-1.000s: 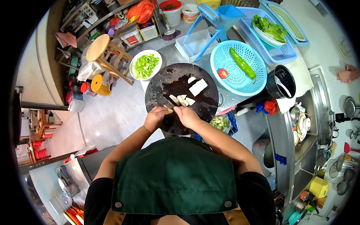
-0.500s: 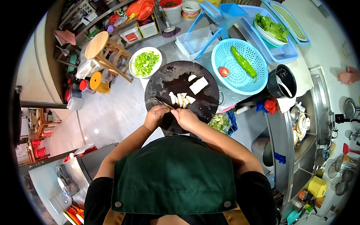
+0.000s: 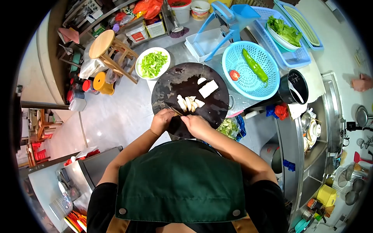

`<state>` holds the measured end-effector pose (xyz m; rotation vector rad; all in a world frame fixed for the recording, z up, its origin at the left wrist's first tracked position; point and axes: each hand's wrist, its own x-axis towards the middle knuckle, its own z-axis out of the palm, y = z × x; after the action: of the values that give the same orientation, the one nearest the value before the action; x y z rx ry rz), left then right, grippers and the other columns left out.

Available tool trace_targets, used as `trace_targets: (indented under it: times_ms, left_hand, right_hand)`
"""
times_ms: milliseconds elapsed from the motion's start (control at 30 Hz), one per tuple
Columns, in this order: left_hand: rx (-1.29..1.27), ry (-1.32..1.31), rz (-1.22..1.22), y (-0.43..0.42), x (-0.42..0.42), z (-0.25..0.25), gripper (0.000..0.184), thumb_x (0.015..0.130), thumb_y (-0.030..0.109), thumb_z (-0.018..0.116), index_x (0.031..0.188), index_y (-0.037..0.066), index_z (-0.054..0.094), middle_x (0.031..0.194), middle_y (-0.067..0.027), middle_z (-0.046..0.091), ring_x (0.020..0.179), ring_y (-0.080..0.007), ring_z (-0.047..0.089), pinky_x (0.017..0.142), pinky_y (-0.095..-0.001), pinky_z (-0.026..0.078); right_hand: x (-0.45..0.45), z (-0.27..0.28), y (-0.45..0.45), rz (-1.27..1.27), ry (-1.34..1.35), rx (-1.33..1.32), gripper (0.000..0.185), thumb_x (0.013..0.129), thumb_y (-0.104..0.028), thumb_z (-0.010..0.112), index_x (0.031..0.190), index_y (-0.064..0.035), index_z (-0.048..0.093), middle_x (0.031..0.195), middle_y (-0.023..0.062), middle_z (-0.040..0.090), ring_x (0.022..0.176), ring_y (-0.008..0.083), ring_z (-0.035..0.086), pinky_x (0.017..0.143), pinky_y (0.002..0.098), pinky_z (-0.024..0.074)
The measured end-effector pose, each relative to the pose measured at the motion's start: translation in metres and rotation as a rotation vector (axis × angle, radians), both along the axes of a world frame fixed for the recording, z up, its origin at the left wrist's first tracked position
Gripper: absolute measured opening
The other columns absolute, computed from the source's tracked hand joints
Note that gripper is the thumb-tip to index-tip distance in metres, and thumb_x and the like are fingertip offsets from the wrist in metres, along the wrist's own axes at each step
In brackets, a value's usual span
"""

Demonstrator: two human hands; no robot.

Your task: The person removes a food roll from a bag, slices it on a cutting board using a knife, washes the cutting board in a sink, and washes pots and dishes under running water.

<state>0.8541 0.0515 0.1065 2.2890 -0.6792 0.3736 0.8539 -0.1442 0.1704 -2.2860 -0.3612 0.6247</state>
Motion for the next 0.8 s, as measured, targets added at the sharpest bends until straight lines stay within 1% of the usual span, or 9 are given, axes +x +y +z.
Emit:
trace_targets:
  times_ms: [67, 133, 200, 233, 300, 367, 467, 667, 800]
  left_hand:
    - [-0.012, 0.002, -0.014, -0.001, 0.000, -0.002, 0.018, 0.066, -0.002, 0.054, 0.082, 0.003, 0.062, 0.085, -0.0076, 0.061, 0.077, -0.0230, 0.060, 0.068, -0.0301, 0.050]
    - [-0.004, 0.007, -0.011, 0.000, 0.002, -0.005, 0.018, 0.065, -0.002, 0.055, 0.081, 0.004, 0.062, 0.085, -0.0069, 0.061, 0.077, -0.0226, 0.059, 0.067, -0.0300, 0.049]
    - [0.018, -0.009, -0.004, 0.001, 0.001, -0.004, 0.017, 0.065, -0.002, 0.055, 0.080, 0.004, 0.062, 0.085, -0.0066, 0.061, 0.076, -0.0225, 0.059, 0.067, -0.0298, 0.049]
    - [0.036, -0.021, 0.005, 0.002, 0.000, -0.003, 0.017, 0.065, -0.001, 0.055, 0.080, 0.005, 0.062, 0.084, -0.0063, 0.061, 0.076, -0.0224, 0.059, 0.066, -0.0296, 0.050]
    - [0.030, -0.023, -0.003, 0.003, 0.000, -0.007, 0.016, 0.066, -0.001, 0.055, 0.079, 0.005, 0.062, 0.083, -0.0060, 0.060, 0.075, -0.0228, 0.059, 0.066, -0.0295, 0.049]
    - [0.016, -0.054, -0.019, 0.002, 0.001, -0.009, 0.016, 0.066, 0.000, 0.055, 0.079, 0.005, 0.061, 0.083, -0.0061, 0.060, 0.075, -0.0229, 0.059, 0.066, -0.0295, 0.050]
    - [-0.012, 0.003, -0.022, 0.004, 0.000, -0.010, 0.013, 0.067, -0.003, 0.056, 0.077, 0.003, 0.062, 0.082, -0.0075, 0.061, 0.076, -0.0224, 0.060, 0.067, -0.0298, 0.050]
    - [-0.040, -0.009, -0.021, 0.004, 0.001, -0.017, 0.011, 0.067, -0.001, 0.057, 0.077, 0.003, 0.060, 0.082, -0.0085, 0.060, 0.075, -0.0245, 0.059, 0.065, -0.0306, 0.050]
    - [-0.103, 0.071, 0.052, -0.002, 0.004, -0.010, 0.009, 0.070, -0.001, 0.058, 0.077, 0.003, 0.060, 0.082, -0.0098, 0.059, 0.076, -0.0256, 0.059, 0.065, -0.0320, 0.049]
  right_hand:
    - [0.008, -0.029, 0.016, -0.069, -0.082, 0.083, 0.045, 0.091, -0.035, 0.034, 0.080, 0.0008, 0.059, 0.080, 0.0229, 0.059, 0.079, 0.0403, 0.055, 0.071, 0.0459, 0.0425]
    - [0.015, -0.027, 0.018, -0.090, -0.101, 0.116, 0.045, 0.091, -0.035, 0.034, 0.080, 0.0009, 0.059, 0.079, 0.0231, 0.059, 0.078, 0.0405, 0.055, 0.070, 0.0458, 0.0426]
    - [0.016, -0.020, 0.013, -0.127, -0.124, 0.167, 0.040, 0.091, -0.032, 0.037, 0.076, 0.0008, 0.054, 0.070, 0.0239, 0.055, 0.068, 0.0423, 0.052, 0.061, 0.0442, 0.0410]
    - [0.015, -0.013, 0.008, -0.120, -0.125, 0.167, 0.040, 0.091, -0.032, 0.037, 0.076, 0.0008, 0.054, 0.070, 0.0239, 0.055, 0.068, 0.0423, 0.052, 0.061, 0.0442, 0.0410]
    - [0.003, 0.007, -0.007, -0.032, 0.029, 0.068, 0.046, 0.091, -0.035, 0.035, 0.077, 0.0018, 0.057, 0.077, 0.0237, 0.058, 0.076, 0.0417, 0.054, 0.067, 0.0451, 0.0424]
    - [-0.003, 0.014, -0.017, -0.012, 0.070, 0.094, 0.046, 0.091, -0.036, 0.035, 0.076, 0.0020, 0.056, 0.075, 0.0237, 0.057, 0.076, 0.0420, 0.054, 0.067, 0.0453, 0.0421]
    - [-0.003, 0.015, -0.020, -0.007, 0.163, -0.008, 0.046, 0.092, -0.036, 0.034, 0.078, 0.0016, 0.057, 0.077, 0.0231, 0.058, 0.077, 0.0415, 0.055, 0.067, 0.0452, 0.0420]
    - [0.002, -0.010, 0.003, 0.013, -0.041, 0.016, 0.046, 0.091, -0.036, 0.032, 0.083, 0.0008, 0.058, 0.081, 0.0224, 0.059, 0.081, 0.0401, 0.055, 0.072, 0.0452, 0.0423]
    - [0.013, -0.024, 0.009, -0.123, 0.034, 0.147, 0.045, 0.091, -0.037, 0.033, 0.087, 0.0006, 0.058, 0.082, 0.0236, 0.059, 0.082, 0.0397, 0.055, 0.073, 0.0430, 0.0428]
